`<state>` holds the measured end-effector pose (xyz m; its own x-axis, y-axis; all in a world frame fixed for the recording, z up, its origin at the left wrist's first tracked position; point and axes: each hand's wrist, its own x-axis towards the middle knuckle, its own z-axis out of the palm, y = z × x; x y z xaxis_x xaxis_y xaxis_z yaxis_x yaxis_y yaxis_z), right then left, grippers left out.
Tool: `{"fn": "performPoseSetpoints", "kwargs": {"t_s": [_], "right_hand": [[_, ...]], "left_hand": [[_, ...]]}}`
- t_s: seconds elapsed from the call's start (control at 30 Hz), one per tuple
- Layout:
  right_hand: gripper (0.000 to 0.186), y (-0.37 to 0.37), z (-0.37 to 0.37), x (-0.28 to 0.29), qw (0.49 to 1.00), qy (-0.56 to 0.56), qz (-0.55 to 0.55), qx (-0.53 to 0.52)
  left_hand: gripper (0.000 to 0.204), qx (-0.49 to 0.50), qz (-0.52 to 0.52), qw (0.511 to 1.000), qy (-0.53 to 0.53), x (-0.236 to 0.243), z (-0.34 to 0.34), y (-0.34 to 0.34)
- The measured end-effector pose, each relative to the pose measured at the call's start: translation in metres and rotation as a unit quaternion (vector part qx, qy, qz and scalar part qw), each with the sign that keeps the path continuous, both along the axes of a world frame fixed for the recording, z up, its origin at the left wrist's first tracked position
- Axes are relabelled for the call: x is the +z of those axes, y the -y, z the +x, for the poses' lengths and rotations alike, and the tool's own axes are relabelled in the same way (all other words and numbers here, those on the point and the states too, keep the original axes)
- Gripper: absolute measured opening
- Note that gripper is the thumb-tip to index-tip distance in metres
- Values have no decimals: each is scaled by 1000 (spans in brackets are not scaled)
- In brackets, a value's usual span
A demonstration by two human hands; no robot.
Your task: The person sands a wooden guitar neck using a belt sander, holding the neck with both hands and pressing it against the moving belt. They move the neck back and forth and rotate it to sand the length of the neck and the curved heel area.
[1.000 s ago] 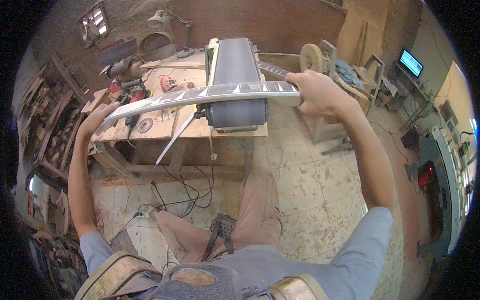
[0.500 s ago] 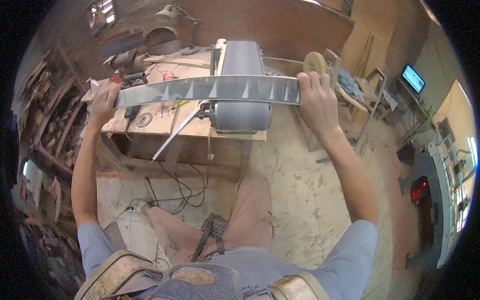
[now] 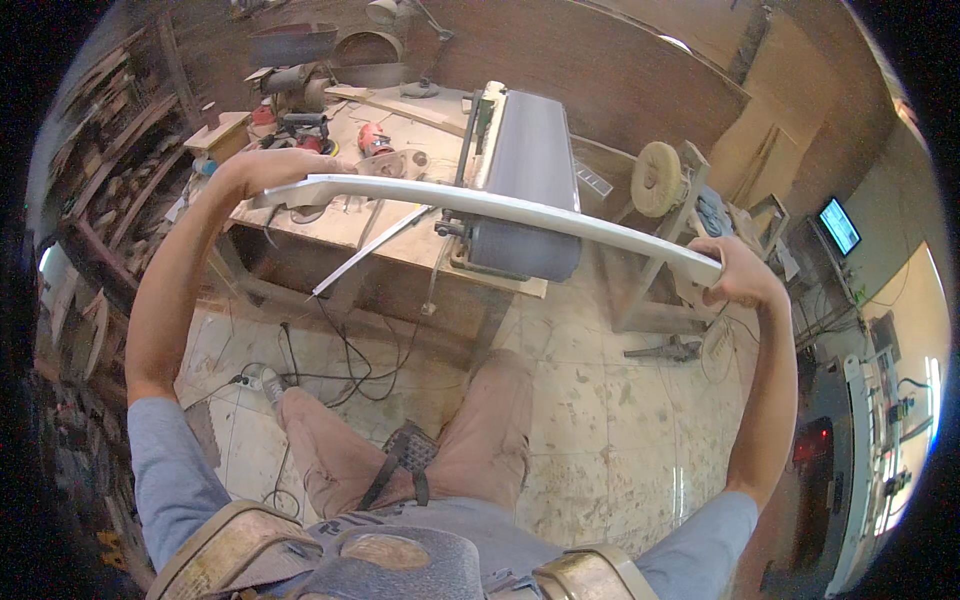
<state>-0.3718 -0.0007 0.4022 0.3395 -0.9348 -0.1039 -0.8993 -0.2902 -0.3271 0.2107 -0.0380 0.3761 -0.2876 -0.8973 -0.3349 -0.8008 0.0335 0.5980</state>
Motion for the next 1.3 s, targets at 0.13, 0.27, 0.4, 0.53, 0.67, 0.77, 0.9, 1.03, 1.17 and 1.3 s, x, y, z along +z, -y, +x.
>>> {"fn": "performPoseSetpoints", "kwargs": {"t_s": [0.13,0.27,0.4,0.53,0.67,0.77,0.9,1.03,1.17,1.3], "right_hand": [[63,5,-2,10,998,-8,54,-22],[58,5,-23,-41,961,-43,-272,8],[42,6,-20,-74,862,-90,-495,-56],[44,23,-42,-84,800,-107,-586,-70],[45,6,-51,-72,883,-59,-462,-61],[56,-5,-52,-48,931,-28,-363,-22],[70,-15,-60,-15,982,-36,-177,-58],[67,-3,-85,-21,976,-89,-194,-53],[53,-3,-78,-56,900,-152,-401,-82],[41,6,-87,-78,825,-160,-530,-115]], "left_hand": [[43,-142,-29,989,-20,1,8,15],[42,-62,-295,950,77,-14,-25,8],[36,-62,-545,830,99,-27,-50,2],[33,-100,-701,688,162,-31,-66,5],[39,-176,-472,834,227,-28,-84,5],[44,-235,-348,893,162,-22,-82,10],[49,-251,-241,934,86,-21,-85,13],[44,-171,-190,959,121,1,-105,-1],[28,-183,-532,802,200,-35,-112,11],[29,-135,-638,728,213,-33,-125,8]]}}
